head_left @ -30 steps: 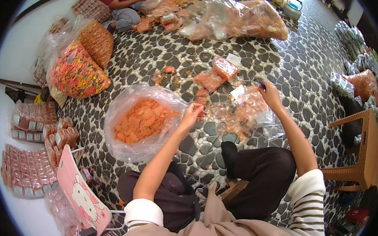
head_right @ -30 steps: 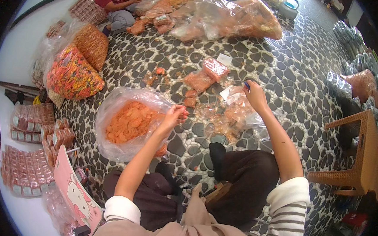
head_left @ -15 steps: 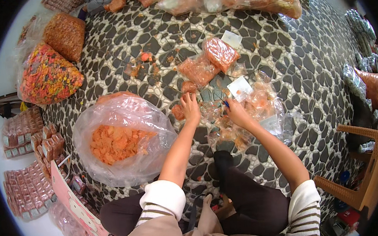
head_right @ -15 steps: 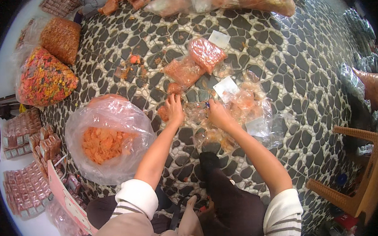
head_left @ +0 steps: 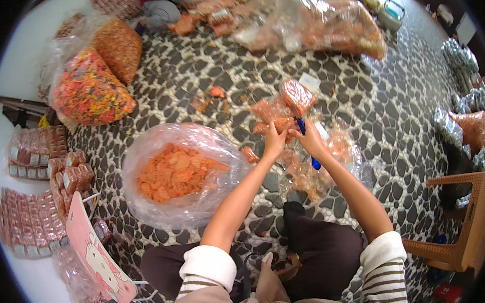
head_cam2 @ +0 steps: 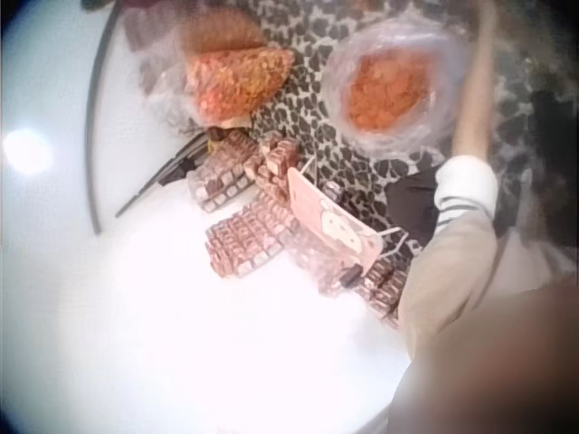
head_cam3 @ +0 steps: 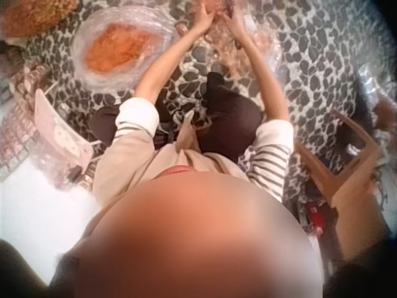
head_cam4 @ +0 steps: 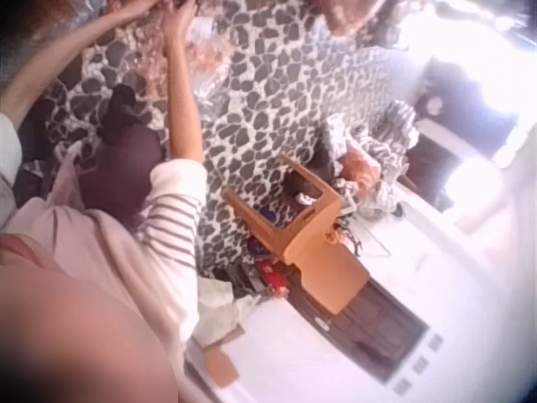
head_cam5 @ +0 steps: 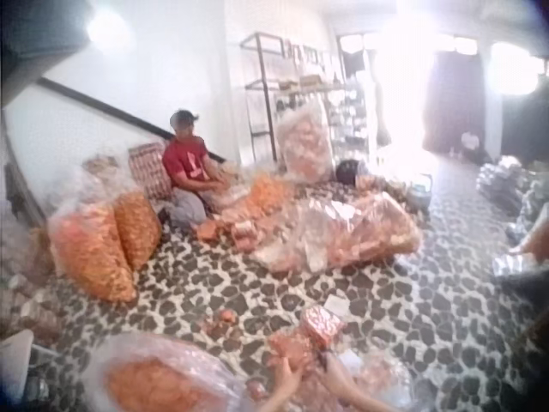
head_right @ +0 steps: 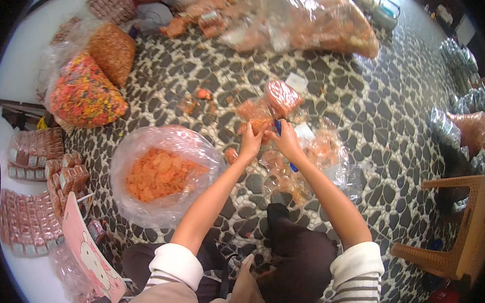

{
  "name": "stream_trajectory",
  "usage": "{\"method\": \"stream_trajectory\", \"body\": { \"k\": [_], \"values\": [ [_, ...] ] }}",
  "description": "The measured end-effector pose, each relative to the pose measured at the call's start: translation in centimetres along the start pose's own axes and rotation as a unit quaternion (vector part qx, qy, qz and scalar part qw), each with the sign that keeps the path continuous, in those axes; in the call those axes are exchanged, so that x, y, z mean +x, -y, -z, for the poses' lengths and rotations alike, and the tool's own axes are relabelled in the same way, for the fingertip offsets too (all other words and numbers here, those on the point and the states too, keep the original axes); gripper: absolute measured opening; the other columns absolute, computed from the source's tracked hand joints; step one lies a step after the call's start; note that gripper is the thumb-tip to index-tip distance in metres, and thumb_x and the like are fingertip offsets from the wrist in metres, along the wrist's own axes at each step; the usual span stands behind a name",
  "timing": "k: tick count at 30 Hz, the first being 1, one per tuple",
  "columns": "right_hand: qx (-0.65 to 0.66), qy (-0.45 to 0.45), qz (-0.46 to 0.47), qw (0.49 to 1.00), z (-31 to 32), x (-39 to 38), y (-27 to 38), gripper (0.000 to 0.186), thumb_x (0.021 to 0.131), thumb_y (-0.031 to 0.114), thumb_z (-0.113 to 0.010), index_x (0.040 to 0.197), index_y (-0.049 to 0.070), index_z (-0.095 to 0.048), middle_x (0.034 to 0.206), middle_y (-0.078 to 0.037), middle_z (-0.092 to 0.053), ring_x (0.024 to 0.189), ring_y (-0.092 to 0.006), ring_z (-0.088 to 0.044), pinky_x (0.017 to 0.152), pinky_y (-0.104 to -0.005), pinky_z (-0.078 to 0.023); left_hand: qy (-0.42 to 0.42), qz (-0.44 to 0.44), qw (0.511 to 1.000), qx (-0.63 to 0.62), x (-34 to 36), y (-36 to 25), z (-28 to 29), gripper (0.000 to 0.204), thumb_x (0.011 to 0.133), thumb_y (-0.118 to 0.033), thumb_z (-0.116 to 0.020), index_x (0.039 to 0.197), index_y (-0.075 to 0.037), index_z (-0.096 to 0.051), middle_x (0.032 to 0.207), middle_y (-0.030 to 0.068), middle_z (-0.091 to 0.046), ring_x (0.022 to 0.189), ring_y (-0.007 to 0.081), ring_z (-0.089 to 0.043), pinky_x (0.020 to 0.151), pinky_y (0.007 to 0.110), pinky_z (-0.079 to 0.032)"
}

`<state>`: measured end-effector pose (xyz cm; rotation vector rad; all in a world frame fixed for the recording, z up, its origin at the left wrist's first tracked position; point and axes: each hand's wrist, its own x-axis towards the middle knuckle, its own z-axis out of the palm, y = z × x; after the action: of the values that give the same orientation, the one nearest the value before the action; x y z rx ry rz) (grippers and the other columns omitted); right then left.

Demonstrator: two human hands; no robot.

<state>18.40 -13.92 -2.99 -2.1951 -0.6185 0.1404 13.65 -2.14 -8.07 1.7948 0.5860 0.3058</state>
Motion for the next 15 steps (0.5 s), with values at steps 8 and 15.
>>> {"method": "stream_trajectory", "body": {
  "k": [8, 15],
  "values": [
    [0.113, 0.084, 0.116, 0.983, 0.8, -0.9, 17.1, 0.032, 0.076, 0.027, -0.062, 0.093, 0.001, -0.055, 0.080, -0.018, -0.060, 0.076, -0.0329, -0.058, 0.065, -0.0374, -0.043, 0.087, -0.072, 0.964, -0.242, -6.1, -10.0, 18.2, 0.032, 0.086, -0.017, -0.053, 0.112, 0.001, -0.046, 0.101, 0.0080, -0.057, 0.085, 0.0154, -0.059, 0.073, 0.028, -0.051],
    [-0.135, 0.108, 0.296, 0.939, -4.2, -7.7, 27.9, 0.015, 0.087, 0.017, -0.039, 0.093, 0.003, -0.037, 0.062, -0.020, -0.057, 0.059, -0.0390, -0.058, 0.051, -0.0489, -0.044, -0.235, -0.146, 0.944, -0.181, -11.6, -9.1, 28.2, 0.025, 0.082, -0.015, -0.057, 0.093, 0.006, -0.057, 0.082, 0.0101, -0.062, 0.073, 0.0151, -0.059, 0.065, 0.027, -0.047]
  ]
}}
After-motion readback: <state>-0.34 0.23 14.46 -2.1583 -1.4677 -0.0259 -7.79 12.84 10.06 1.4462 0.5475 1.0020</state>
